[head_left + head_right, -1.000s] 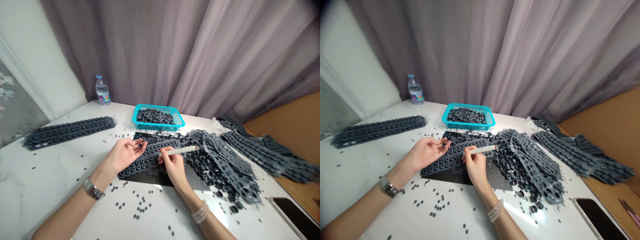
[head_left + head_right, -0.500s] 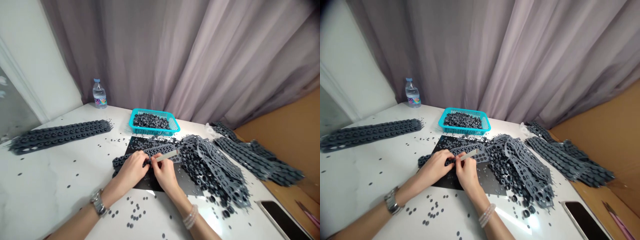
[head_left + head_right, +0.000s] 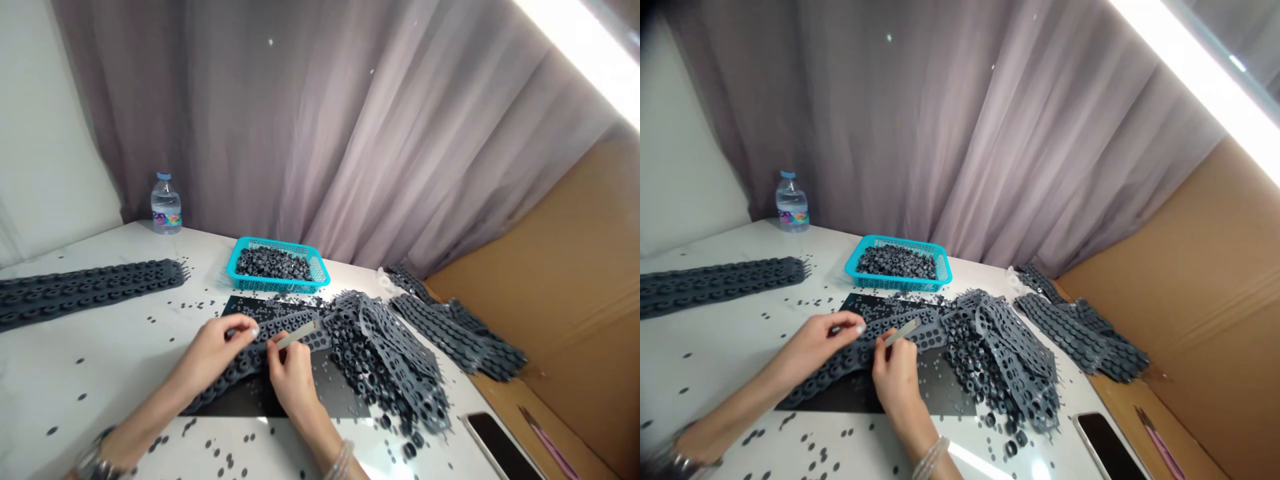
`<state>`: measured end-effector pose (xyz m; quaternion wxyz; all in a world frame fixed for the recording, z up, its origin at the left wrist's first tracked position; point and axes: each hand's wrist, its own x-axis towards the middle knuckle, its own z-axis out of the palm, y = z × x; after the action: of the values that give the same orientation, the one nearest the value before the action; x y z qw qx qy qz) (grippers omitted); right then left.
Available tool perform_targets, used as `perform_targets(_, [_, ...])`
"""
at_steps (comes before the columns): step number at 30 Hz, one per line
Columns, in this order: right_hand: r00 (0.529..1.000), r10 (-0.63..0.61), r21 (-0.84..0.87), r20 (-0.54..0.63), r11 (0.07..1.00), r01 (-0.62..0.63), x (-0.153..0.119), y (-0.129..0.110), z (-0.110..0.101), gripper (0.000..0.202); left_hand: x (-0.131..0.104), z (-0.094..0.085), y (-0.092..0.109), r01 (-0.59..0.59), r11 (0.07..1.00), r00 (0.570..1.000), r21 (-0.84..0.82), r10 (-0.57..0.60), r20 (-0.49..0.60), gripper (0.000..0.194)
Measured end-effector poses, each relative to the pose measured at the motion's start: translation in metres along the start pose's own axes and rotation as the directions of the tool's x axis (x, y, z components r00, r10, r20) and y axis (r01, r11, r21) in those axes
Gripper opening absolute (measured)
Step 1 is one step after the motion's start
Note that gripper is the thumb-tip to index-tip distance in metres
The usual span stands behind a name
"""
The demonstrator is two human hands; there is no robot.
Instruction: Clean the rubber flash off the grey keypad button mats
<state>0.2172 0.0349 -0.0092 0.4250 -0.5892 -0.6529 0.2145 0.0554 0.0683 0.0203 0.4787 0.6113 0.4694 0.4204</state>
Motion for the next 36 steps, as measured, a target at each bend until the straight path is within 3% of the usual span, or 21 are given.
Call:
perform_targets(1, [1.000, 0.016, 0.045, 0.003, 0.999, -0.016, 0.000, 0.001, -0.002, 0.027, 0.001, -0.005, 0.004, 0.115, 0.965, 0.992, -0.237, -0.123, -0.022, 0.005])
perform_targets(2, [0.999, 0.035, 0.106, 0.005, 0.994, -0.035, 0.001, 0.002, -0.004, 0.028, 0.002, -0.010, 0.007, 0.218, 0.862, 0.971, -0.458, -0.240, 0.011, 0.005])
perform_targets(4, [0.995, 0.096, 0.260, -0.026, 0.962, -0.086, 0.002, 0.004, -0.010, 0.032, 0.004, -0.015, 0.011, 0.346, 0.631, 0.924, -0.695, -0.359, 0.135, 0.005])
perform_targets(7, [0.979, 0.193, 0.405, -0.071, 0.902, -0.149, 0.004, 0.006, -0.019, 0.037, 0.006, -0.015, 0.011, 0.388, 0.526, 0.900, -0.757, -0.394, 0.187, 0.011])
perform_targets(11, [0.973, 0.217, 0.481, -0.085, 0.863, -0.150, 0.005, 0.006, -0.025, 0.040, 0.006, -0.013, 0.010, 0.413, 0.431, 0.884, -0.802, -0.401, 0.240, 0.010])
perform_targets(18, [0.976, 0.207, 0.474, -0.072, 0.868, -0.150, 0.003, 0.003, -0.022, 0.039, 0.005, -0.014, 0.012, 0.422, 0.369, 0.875, -0.828, -0.405, 0.266, 0.008])
perform_targets(23, [0.980, 0.193, 0.468, -0.047, 0.871, -0.149, 0.003, 0.002, -0.021, 0.039, 0.003, -0.013, 0.017, 0.422, 0.393, 0.877, -0.817, -0.405, 0.259, 0.013])
perform_targets(27, [0.989, 0.144, 0.422, 0.012, 0.896, -0.136, -0.001, 0.001, -0.018, 0.034, 0.003, -0.016, 0.019, 0.409, 0.467, 0.892, -0.783, -0.384, 0.237, 0.024])
perform_targets(32, [0.994, 0.019, 0.190, 0.105, 0.981, -0.039, -0.006, -0.002, -0.016, 0.033, 0.002, -0.017, 0.013, 0.361, 0.699, 0.929, -0.617, -0.326, 0.174, 0.025])
perform_targets(36, [0.992, -0.009, 0.116, 0.126, 0.993, -0.006, -0.006, -0.004, -0.017, 0.031, -0.007, -0.009, 0.008, 0.249, 0.927, 0.966, -0.279, -0.216, 0.142, 0.008])
